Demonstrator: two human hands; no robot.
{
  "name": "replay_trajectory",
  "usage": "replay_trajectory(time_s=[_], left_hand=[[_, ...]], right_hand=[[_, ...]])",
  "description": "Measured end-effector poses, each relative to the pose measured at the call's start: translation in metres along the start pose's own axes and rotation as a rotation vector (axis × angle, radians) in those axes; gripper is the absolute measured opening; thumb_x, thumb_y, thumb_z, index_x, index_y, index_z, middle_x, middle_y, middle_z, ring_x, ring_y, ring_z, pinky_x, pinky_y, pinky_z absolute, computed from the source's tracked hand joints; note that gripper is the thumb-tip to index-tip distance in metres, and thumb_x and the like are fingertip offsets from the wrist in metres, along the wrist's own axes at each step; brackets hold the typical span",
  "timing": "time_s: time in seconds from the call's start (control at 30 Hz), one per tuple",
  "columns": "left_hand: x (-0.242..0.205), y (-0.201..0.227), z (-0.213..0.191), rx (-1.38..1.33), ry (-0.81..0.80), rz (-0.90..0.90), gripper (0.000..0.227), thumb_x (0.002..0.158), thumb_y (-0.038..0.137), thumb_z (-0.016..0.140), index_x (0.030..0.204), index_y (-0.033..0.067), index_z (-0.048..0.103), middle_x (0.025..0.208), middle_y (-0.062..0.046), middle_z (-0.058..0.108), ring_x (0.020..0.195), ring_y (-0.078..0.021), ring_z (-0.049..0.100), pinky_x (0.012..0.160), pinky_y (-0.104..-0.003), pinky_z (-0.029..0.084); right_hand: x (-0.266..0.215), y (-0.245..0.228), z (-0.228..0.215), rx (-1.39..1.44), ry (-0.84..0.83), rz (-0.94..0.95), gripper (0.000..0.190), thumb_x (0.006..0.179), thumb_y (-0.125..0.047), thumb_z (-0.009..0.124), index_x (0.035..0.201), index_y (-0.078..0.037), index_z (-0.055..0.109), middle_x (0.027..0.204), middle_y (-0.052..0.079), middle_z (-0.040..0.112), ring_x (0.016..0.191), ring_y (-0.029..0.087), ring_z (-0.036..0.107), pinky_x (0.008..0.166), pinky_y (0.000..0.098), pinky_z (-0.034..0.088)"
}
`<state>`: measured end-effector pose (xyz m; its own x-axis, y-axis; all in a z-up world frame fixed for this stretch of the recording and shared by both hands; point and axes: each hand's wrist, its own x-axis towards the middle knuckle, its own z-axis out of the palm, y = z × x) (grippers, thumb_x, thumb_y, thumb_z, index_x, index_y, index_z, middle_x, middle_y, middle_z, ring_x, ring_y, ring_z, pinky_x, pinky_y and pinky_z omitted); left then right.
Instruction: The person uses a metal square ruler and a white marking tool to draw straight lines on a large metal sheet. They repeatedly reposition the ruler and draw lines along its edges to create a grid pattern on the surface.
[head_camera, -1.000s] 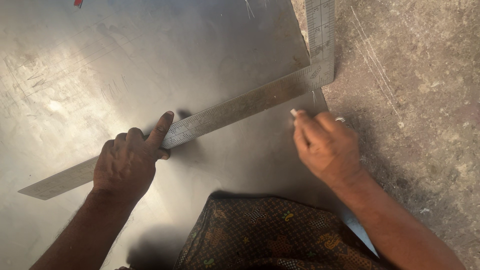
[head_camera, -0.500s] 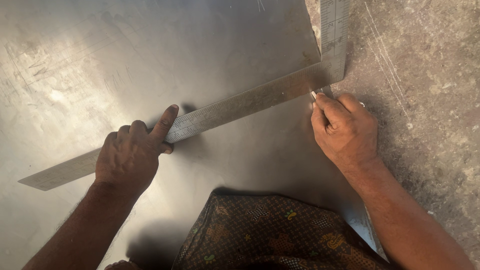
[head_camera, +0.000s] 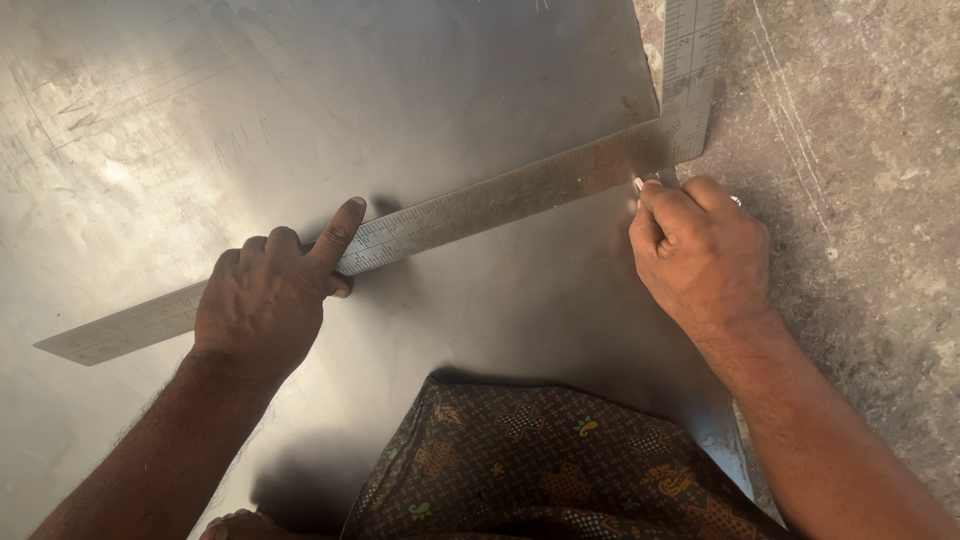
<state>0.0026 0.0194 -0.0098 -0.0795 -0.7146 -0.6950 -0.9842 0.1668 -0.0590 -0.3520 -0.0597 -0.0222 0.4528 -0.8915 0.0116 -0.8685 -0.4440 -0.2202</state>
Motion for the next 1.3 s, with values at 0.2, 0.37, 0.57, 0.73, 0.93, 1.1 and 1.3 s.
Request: replay_trajectory(time_s=[0.2, 0.37, 0.57, 0.73, 0.93, 1.1, 1.3], left_hand=[[0.002, -0.001, 0.001, 0.006, -0.045, -0.008, 0.076, 0.099, 0.046, 0.051, 0.165, 0.0317, 0.015, 0.083, -0.012, 0.064, 0.067, -0.0149, 0.065, 0.064, -0.037, 0.061], [0.002, -0.002, 0.002, -0.016, -0.023, -0.008, 0.076, 0.098, 0.047, 0.052, 0.164, 0.0320, 0.018, 0.085, -0.012, 0.064, 0.065, -0.0148, 0.063, 0.062, -0.037, 0.060], [0.002, -0.002, 0.004, -0.025, -0.021, -0.011, 0.076, 0.098, 0.048, 0.052, 0.164, 0.0329, 0.018, 0.082, -0.010, 0.063, 0.064, -0.0135, 0.062, 0.064, -0.037, 0.060], [0.002, -0.002, 0.003, -0.018, -0.013, -0.012, 0.078, 0.097, 0.047, 0.053, 0.165, 0.0327, 0.017, 0.080, -0.011, 0.062, 0.064, -0.0138, 0.062, 0.062, -0.036, 0.060], [0.001, -0.003, 0.007, -0.013, 0.027, 0.013, 0.079, 0.097, 0.047, 0.055, 0.164, 0.0289, 0.018, 0.079, -0.011, 0.063, 0.062, -0.0133, 0.062, 0.058, -0.035, 0.060], [0.003, -0.004, 0.006, -0.009, 0.037, 0.013, 0.079, 0.096, 0.046, 0.056, 0.164, 0.0309, 0.019, 0.079, -0.011, 0.063, 0.062, -0.0131, 0.062, 0.058, -0.035, 0.059], [0.002, -0.004, 0.007, -0.035, -0.006, -0.008, 0.078, 0.097, 0.048, 0.054, 0.165, 0.0342, 0.019, 0.081, -0.010, 0.063, 0.065, -0.0144, 0.062, 0.061, -0.036, 0.059]], right_hand=[[0.009, -0.004, -0.025, -0.114, -0.307, 0.034, 0.015, 0.098, -0.015, 0.075, 0.088, -0.004, 0.077, 0.070, 0.005, 0.063, 0.050, 0.013, 0.059, 0.042, 0.0295, 0.051], [-0.005, 0.001, -0.039, 0.088, -0.199, 0.177, 0.013, 0.095, -0.012, 0.078, 0.106, -0.007, 0.081, 0.073, 0.005, 0.065, 0.053, 0.015, 0.059, 0.047, 0.0302, 0.050], [-0.010, 0.004, -0.008, 0.125, 0.029, 0.074, 0.013, 0.101, -0.006, 0.079, 0.113, -0.004, 0.078, 0.088, 0.004, 0.066, 0.066, 0.010, 0.062, 0.054, 0.0227, 0.053], [-0.014, 0.012, -0.001, 0.091, 0.006, 0.049, 0.007, 0.103, -0.007, 0.078, 0.110, -0.003, 0.077, 0.085, 0.002, 0.062, 0.064, 0.009, 0.060, 0.051, 0.0219, 0.051], [-0.002, 0.007, -0.001, -0.087, -0.038, -0.044, 0.008, 0.104, -0.011, 0.078, 0.101, -0.003, 0.078, 0.076, 0.002, 0.059, 0.057, 0.010, 0.055, 0.045, 0.0236, 0.047], [0.015, -0.006, -0.040, -0.280, -0.327, -0.043, 0.014, 0.099, -0.016, 0.075, 0.087, -0.008, 0.076, 0.077, 0.005, 0.064, 0.052, 0.012, 0.056, 0.046, 0.0292, 0.050], [0.016, 0.018, -0.045, 0.222, 0.002, 0.207, 0.009, 0.103, -0.003, 0.069, 0.111, -0.001, 0.073, 0.095, 0.011, 0.068, 0.069, 0.012, 0.059, 0.053, 0.0269, 0.048]])
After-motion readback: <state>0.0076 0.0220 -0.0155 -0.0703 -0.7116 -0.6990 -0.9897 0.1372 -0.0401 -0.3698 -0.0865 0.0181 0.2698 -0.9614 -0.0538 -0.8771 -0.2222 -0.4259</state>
